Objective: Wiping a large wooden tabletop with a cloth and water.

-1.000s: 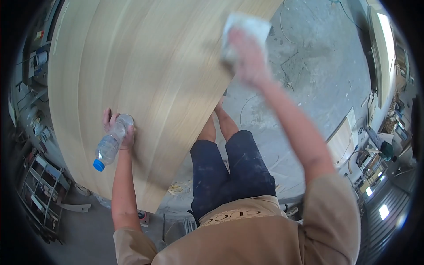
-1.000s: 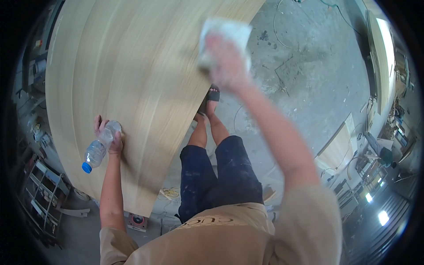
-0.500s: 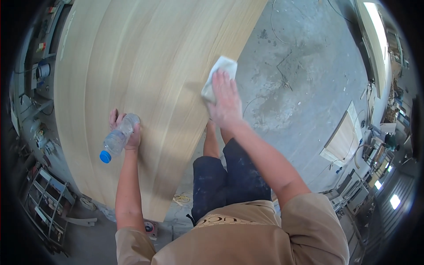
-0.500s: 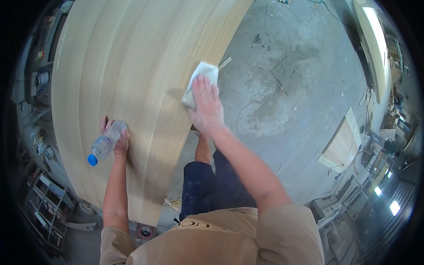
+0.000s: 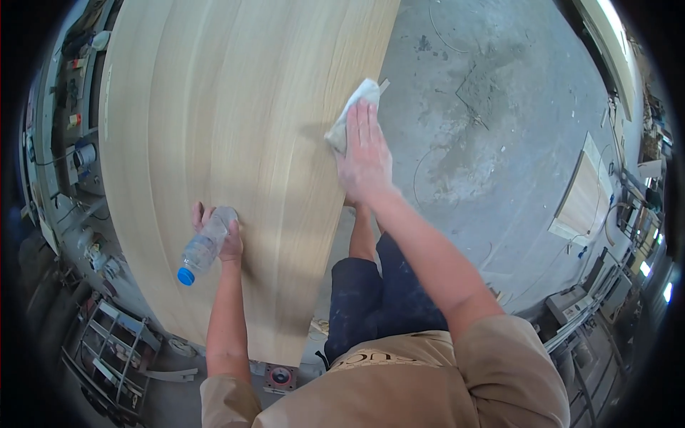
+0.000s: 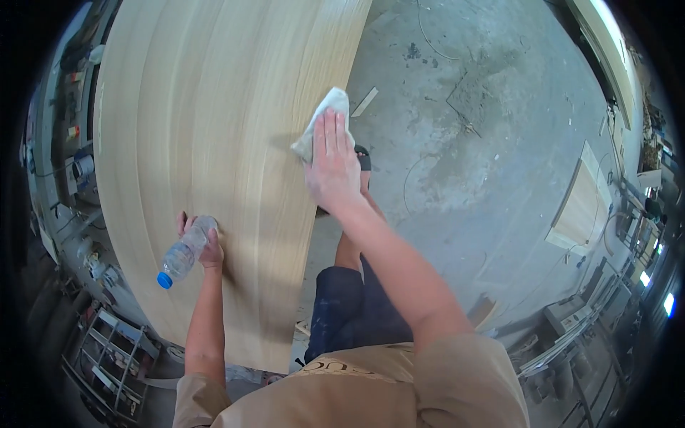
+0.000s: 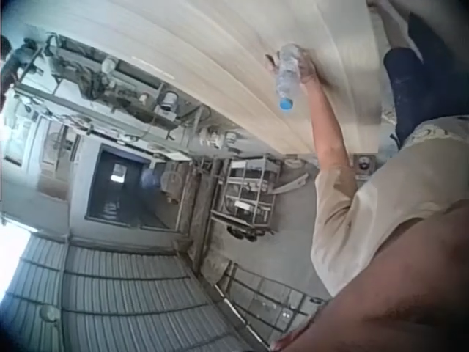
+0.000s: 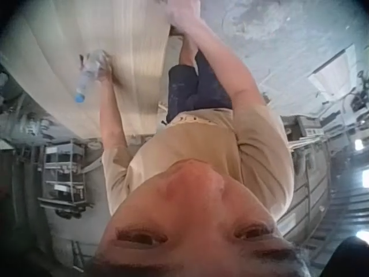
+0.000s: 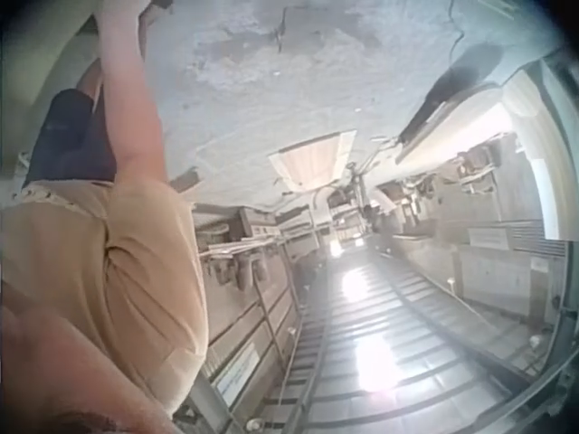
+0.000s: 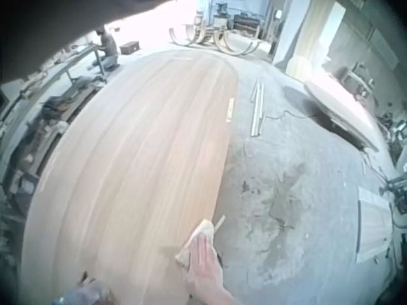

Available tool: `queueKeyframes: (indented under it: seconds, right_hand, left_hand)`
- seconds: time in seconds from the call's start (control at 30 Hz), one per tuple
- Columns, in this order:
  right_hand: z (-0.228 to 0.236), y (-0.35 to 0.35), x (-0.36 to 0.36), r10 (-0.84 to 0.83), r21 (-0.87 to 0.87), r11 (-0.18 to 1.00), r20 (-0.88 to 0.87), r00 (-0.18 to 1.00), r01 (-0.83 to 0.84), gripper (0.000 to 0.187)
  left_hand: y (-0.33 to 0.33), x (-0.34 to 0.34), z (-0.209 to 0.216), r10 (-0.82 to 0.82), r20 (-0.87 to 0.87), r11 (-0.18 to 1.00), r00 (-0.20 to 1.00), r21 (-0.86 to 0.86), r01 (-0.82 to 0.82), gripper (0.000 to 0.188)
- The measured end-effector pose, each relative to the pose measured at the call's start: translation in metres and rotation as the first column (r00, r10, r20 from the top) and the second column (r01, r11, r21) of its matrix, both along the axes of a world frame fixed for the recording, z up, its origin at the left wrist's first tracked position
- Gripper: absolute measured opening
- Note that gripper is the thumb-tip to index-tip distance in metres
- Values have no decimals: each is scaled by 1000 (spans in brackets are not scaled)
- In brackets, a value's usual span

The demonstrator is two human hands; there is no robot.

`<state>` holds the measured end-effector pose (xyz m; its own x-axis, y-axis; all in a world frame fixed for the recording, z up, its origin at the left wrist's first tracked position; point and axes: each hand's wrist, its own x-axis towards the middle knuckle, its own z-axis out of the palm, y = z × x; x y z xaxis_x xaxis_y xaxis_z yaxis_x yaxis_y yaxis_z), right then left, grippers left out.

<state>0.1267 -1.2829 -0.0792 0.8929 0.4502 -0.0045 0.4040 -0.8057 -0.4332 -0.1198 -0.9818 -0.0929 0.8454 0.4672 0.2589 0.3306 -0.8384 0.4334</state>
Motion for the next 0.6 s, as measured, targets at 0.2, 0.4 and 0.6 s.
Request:
queueKeyframes:
  seconds: [0.2,0.4,0.6]
  right_hand:
    - [-27,-31,233,-118,124,988,256,960,88,66]
    - [-28,-27,112,28,-9,1000,135,990,-27,90]
    - [10,-39,30,176,-44,982,-158,972,-185,93]
  left_hand:
    - [-14,27,-8,-31,16,998,999,-46,31,65]
    - [-3,6,-5,8,-19,999,1000,-46,-9,65]
    - [-4,10,-1,15,20,1000,1000,-16,-15,65]
